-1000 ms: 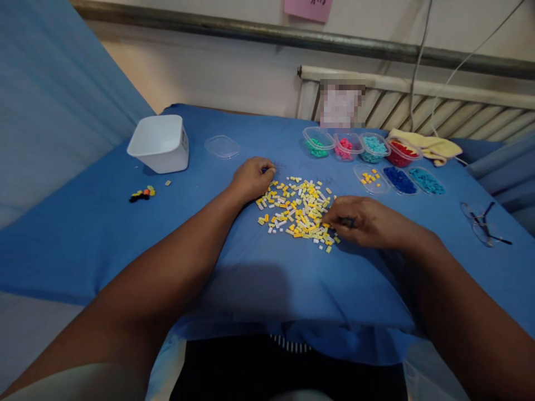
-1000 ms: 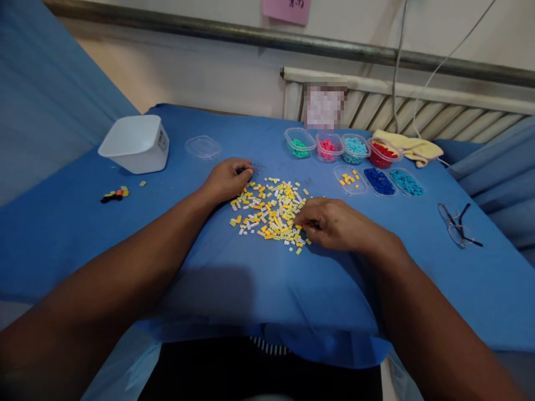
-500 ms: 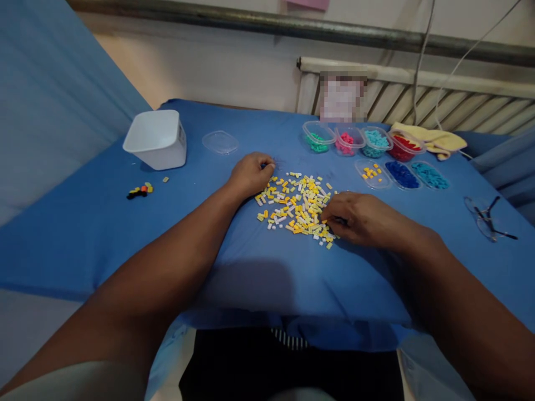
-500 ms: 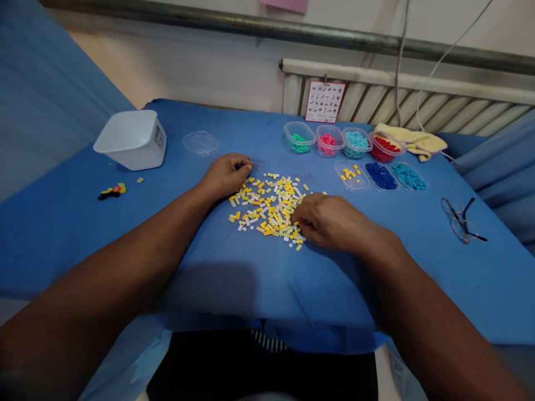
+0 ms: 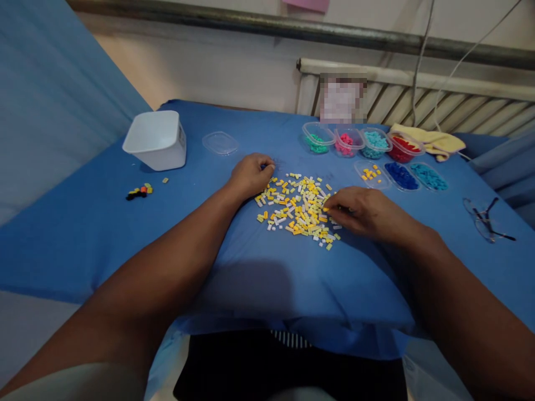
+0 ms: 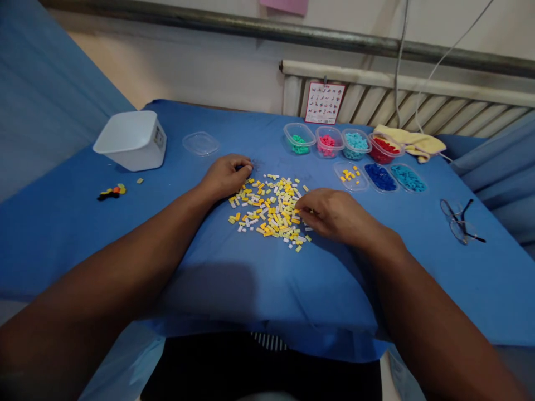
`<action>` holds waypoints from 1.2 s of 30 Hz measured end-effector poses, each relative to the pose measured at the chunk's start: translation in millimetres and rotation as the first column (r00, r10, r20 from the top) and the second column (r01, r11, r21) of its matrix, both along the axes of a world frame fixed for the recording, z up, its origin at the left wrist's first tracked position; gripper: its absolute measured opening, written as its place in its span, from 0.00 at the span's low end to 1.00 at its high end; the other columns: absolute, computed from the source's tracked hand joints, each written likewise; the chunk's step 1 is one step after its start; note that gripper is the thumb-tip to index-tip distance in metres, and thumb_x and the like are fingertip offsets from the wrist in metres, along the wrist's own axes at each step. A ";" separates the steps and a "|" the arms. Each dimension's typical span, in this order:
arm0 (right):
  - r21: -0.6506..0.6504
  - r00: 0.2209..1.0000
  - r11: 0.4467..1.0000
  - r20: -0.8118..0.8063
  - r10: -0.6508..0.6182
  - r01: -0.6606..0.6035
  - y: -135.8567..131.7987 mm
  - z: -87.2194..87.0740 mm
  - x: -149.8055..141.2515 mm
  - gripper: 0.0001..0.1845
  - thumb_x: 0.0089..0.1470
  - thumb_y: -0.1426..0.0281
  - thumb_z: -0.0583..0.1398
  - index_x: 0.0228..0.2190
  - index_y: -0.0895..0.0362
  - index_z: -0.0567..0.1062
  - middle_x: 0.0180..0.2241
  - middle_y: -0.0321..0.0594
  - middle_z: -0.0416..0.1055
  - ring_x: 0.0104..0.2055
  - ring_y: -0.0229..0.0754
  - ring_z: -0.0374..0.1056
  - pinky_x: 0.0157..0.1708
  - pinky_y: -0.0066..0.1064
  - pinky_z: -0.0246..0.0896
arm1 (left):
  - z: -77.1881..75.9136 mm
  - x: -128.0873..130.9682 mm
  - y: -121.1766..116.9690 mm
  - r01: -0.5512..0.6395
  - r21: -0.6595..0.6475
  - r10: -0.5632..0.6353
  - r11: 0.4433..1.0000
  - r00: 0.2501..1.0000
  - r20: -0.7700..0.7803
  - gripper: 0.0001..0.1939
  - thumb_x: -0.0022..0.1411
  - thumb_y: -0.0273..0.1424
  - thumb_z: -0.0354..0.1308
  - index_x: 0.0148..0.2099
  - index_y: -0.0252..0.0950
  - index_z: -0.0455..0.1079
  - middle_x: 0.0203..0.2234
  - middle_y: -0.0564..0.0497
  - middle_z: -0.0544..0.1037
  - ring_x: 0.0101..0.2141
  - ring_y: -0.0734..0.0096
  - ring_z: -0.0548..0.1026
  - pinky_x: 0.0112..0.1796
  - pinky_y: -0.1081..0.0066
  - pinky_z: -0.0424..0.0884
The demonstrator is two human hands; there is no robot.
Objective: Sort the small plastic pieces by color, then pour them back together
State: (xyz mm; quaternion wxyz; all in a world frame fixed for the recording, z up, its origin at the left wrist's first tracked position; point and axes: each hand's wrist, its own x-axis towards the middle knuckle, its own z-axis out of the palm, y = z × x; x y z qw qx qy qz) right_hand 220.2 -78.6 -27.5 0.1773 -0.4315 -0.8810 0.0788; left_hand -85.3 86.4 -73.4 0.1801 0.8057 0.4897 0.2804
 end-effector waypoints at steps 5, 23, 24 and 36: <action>-0.009 0.939 0.944 -0.103 -0.329 0.330 10.5 -1.1 31.3 0.11 0.66 0.64 0.63 0.43 0.51 0.87 0.39 0.42 0.86 0.38 0.49 0.80 0.41 0.37 0.71 | 0.7 1.0 -0.5 0.015 -0.002 -0.015 1.000 1.000 -0.004 0.14 0.73 0.35 0.56 0.45 0.38 0.84 0.49 0.44 0.87 0.53 0.53 0.82 0.57 0.58 0.76; 0.016 0.587 0.591 -0.142 -0.797 0.806 39.5 -32.9 117.5 0.18 0.64 0.58 0.62 0.47 0.52 0.86 0.48 0.55 0.85 0.52 0.66 0.79 0.54 0.60 0.72 | 3.2 -0.3 1.9 -0.022 0.003 0.022 1.000 0.999 -0.035 0.14 0.71 0.36 0.57 0.47 0.39 0.85 0.52 0.45 0.87 0.53 0.52 0.82 0.55 0.58 0.76; 0.020 0.586 0.591 -0.157 -0.795 0.807 39.8 -33.4 118.6 0.17 0.64 0.58 0.62 0.47 0.52 0.86 0.47 0.54 0.85 0.51 0.66 0.79 0.54 0.60 0.72 | 3.5 -0.3 1.5 -0.016 0.003 0.016 1.000 0.999 -0.036 0.15 0.72 0.36 0.57 0.47 0.39 0.85 0.51 0.45 0.87 0.52 0.53 0.82 0.55 0.58 0.76; -0.188 0.939 0.981 -0.344 -0.026 -0.041 7.4 -3.1 24.5 0.08 0.68 0.62 0.67 0.42 0.49 0.86 0.39 0.41 0.85 0.38 0.45 0.80 0.39 0.36 0.74 | 0.2 -0.6 1.3 0.007 0.002 -0.007 1.000 1.000 -0.002 0.14 0.72 0.35 0.57 0.45 0.38 0.84 0.50 0.44 0.87 0.51 0.53 0.82 0.54 0.58 0.76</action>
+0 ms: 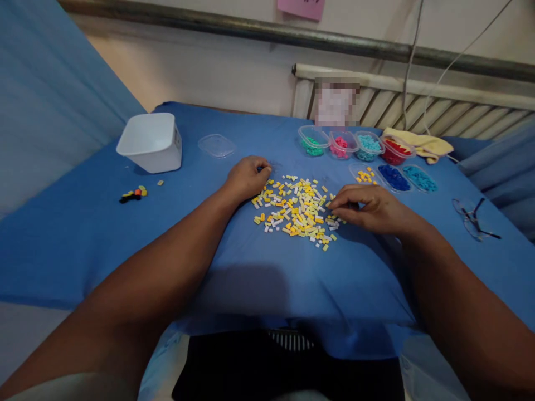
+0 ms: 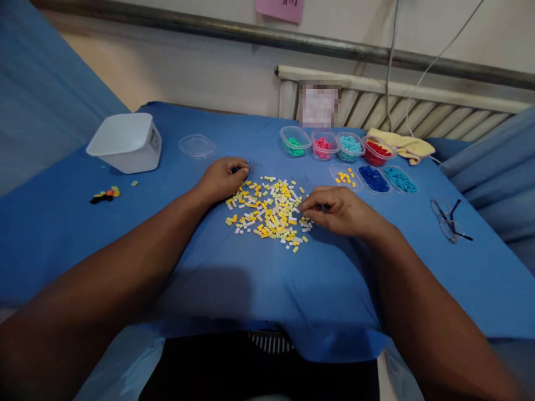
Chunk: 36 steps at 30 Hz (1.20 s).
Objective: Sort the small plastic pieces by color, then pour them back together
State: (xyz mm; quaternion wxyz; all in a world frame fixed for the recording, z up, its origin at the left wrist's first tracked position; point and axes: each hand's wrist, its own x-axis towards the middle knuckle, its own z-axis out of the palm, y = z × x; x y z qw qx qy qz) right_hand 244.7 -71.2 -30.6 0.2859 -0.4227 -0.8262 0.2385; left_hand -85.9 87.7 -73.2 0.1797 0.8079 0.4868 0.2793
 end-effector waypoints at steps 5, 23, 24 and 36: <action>0.087 0.972 0.976 0.141 0.187 -0.200 -7.9 0.4 -25.8 0.07 0.71 0.70 0.64 0.43 0.51 0.85 0.40 0.41 0.85 0.43 0.45 0.80 0.45 0.37 0.74 | 0.5 1.4 -1.2 0.006 0.008 -0.006 1.000 1.000 -0.007 0.14 0.72 0.35 0.56 0.44 0.38 0.83 0.47 0.45 0.87 0.49 0.55 0.82 0.53 0.59 0.76; -0.132 0.931 0.945 0.179 0.319 -0.298 -24.4 21.7 -35.5 0.08 0.67 0.73 0.63 0.43 0.51 0.83 0.41 0.41 0.84 0.42 0.44 0.79 0.46 0.35 0.71 | 1.6 1.8 -2.8 -0.016 -0.005 0.016 1.000 1.000 -0.016 0.14 0.73 0.36 0.57 0.46 0.39 0.84 0.50 0.44 0.86 0.52 0.53 0.81 0.58 0.57 0.75; -0.133 0.924 0.949 0.224 0.310 -0.286 -24.5 21.3 -35.7 0.08 0.66 0.74 0.63 0.42 0.52 0.83 0.41 0.41 0.84 0.42 0.44 0.78 0.46 0.35 0.71 | 2.0 1.9 -3.2 -0.017 -0.008 0.017 1.000 1.000 -0.018 0.14 0.73 0.36 0.57 0.46 0.39 0.84 0.50 0.44 0.86 0.51 0.53 0.81 0.57 0.57 0.76; 0.010 0.964 0.999 0.261 0.049 -0.053 -15.3 19.5 -5.9 0.05 0.65 0.71 0.65 0.42 0.52 0.82 0.38 0.40 0.82 0.35 0.42 0.76 0.37 0.32 0.68 | 3.0 2.0 -2.9 -0.006 -0.014 0.005 1.000 1.000 -0.030 0.16 0.72 0.36 0.56 0.47 0.38 0.84 0.52 0.43 0.86 0.55 0.52 0.81 0.59 0.56 0.75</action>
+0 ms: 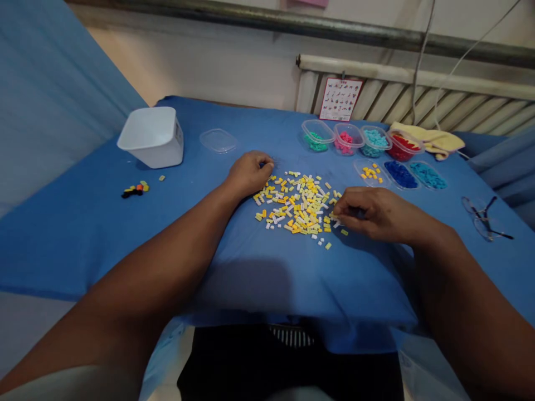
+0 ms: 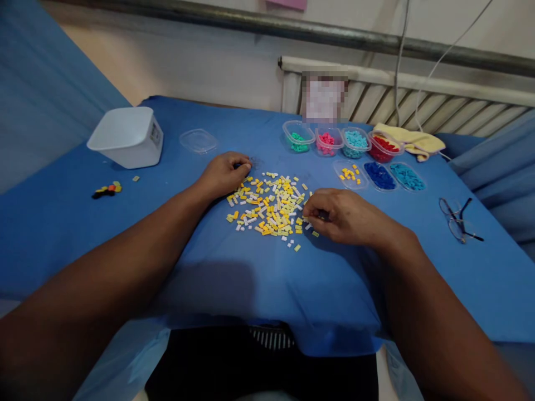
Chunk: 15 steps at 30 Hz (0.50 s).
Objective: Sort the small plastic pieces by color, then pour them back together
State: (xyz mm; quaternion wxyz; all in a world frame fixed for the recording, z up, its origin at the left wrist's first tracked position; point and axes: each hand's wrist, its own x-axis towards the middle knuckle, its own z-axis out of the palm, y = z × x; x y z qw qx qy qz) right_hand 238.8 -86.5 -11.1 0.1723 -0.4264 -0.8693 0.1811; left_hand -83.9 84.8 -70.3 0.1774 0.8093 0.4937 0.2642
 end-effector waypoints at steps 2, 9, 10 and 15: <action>-0.023 0.998 0.998 -0.025 0.049 -0.050 -2.5 0.8 -6.3 0.07 0.65 0.72 0.64 0.43 0.52 0.82 0.40 0.40 0.83 0.37 0.43 0.77 0.39 0.33 0.69 | -1.1 -0.3 0.8 -0.002 0.003 0.002 1.000 1.000 0.005 0.15 0.72 0.36 0.56 0.48 0.38 0.84 0.53 0.43 0.86 0.55 0.52 0.81 0.59 0.56 0.75; -0.067 0.976 0.985 0.144 0.166 -0.158 -7.8 0.9 -26.3 0.09 0.68 0.75 0.62 0.38 0.52 0.81 0.38 0.41 0.81 0.41 0.46 0.75 0.42 0.35 0.65 | -3.5 -0.4 1.7 -0.007 0.005 0.007 1.000 1.000 0.020 0.14 0.72 0.35 0.56 0.45 0.39 0.83 0.50 0.44 0.86 0.52 0.53 0.81 0.57 0.57 0.75; -0.067 0.974 0.985 0.152 0.166 -0.158 -8.2 1.4 -27.2 0.09 0.68 0.75 0.61 0.37 0.52 0.81 0.38 0.41 0.81 0.40 0.46 0.75 0.42 0.35 0.65 | -3.0 -0.4 1.3 -0.005 0.009 0.005 1.000 1.000 0.019 0.14 0.72 0.35 0.56 0.45 0.39 0.83 0.50 0.44 0.86 0.52 0.53 0.81 0.57 0.57 0.75; -0.071 0.975 0.983 0.134 0.180 -0.172 -9.6 3.7 -29.3 0.08 0.68 0.75 0.61 0.38 0.53 0.80 0.38 0.41 0.81 0.40 0.45 0.74 0.42 0.35 0.64 | -1.5 -0.5 0.3 -0.023 0.001 0.022 1.000 1.000 0.004 0.14 0.72 0.36 0.57 0.46 0.39 0.84 0.49 0.45 0.87 0.50 0.53 0.82 0.55 0.57 0.76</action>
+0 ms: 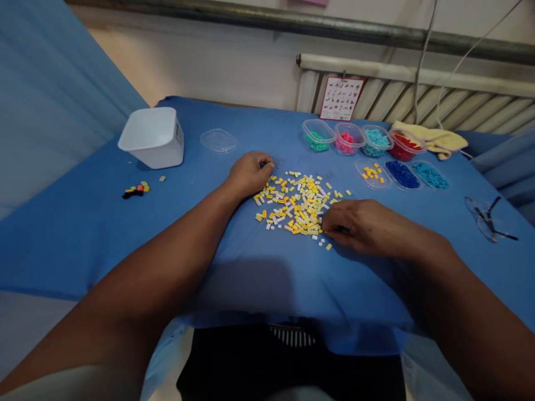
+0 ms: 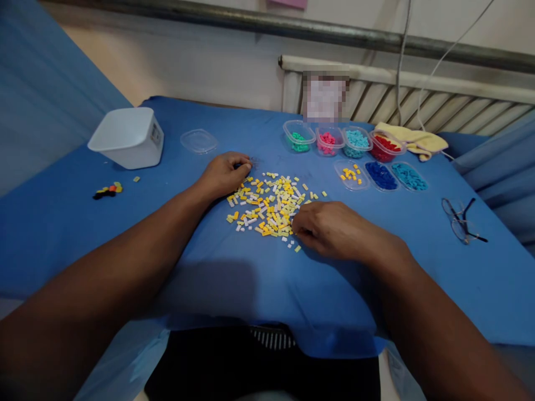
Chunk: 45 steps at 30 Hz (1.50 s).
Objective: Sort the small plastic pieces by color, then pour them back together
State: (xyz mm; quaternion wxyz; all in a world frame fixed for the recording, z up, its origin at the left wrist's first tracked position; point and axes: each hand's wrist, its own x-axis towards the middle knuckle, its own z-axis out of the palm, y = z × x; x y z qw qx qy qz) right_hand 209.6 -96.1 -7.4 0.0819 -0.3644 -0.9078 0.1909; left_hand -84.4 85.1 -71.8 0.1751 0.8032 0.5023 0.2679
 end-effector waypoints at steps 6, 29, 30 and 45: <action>0.028 1.000 1.000 0.018 -0.008 0.008 -1.2 -2.9 -5.9 0.07 0.69 0.75 0.61 0.41 0.54 0.79 0.39 0.42 0.80 0.41 0.46 0.74 0.42 0.36 0.63 | -2.6 0.0 1.8 0.021 0.014 -0.021 1.000 1.000 0.023 0.14 0.72 0.36 0.57 0.45 0.40 0.84 0.51 0.44 0.86 0.53 0.52 0.81 0.58 0.56 0.75; 0.027 0.998 0.998 -0.051 -0.047 0.048 2.5 -2.4 -0.7 0.11 0.74 0.66 0.58 0.40 0.53 0.79 0.37 0.42 0.81 0.38 0.44 0.75 0.40 0.35 0.66 | 1.3 1.0 -0.3 0.013 0.001 -0.013 1.000 1.000 0.008 0.14 0.73 0.35 0.57 0.47 0.40 0.85 0.53 0.44 0.86 0.56 0.52 0.81 0.62 0.56 0.74; 0.048 0.988 0.991 -0.102 -0.116 0.122 5.5 -1.2 6.8 0.11 0.74 0.64 0.59 0.41 0.52 0.80 0.38 0.42 0.82 0.38 0.45 0.76 0.40 0.36 0.67 | 1.4 1.0 -0.1 0.016 -0.001 -0.016 1.000 1.000 0.008 0.14 0.73 0.35 0.57 0.47 0.39 0.85 0.53 0.44 0.86 0.56 0.52 0.81 0.62 0.56 0.74; 0.229 0.444 0.381 -0.431 -0.785 0.896 65.0 -56.1 113.6 0.19 0.63 0.58 0.64 0.47 0.58 0.86 0.43 0.55 0.87 0.44 0.58 0.81 0.50 0.50 0.75 | -0.8 -1.6 3.7 0.026 0.025 -0.027 0.999 1.000 0.014 0.15 0.71 0.36 0.57 0.47 0.39 0.85 0.52 0.45 0.86 0.55 0.52 0.82 0.61 0.57 0.75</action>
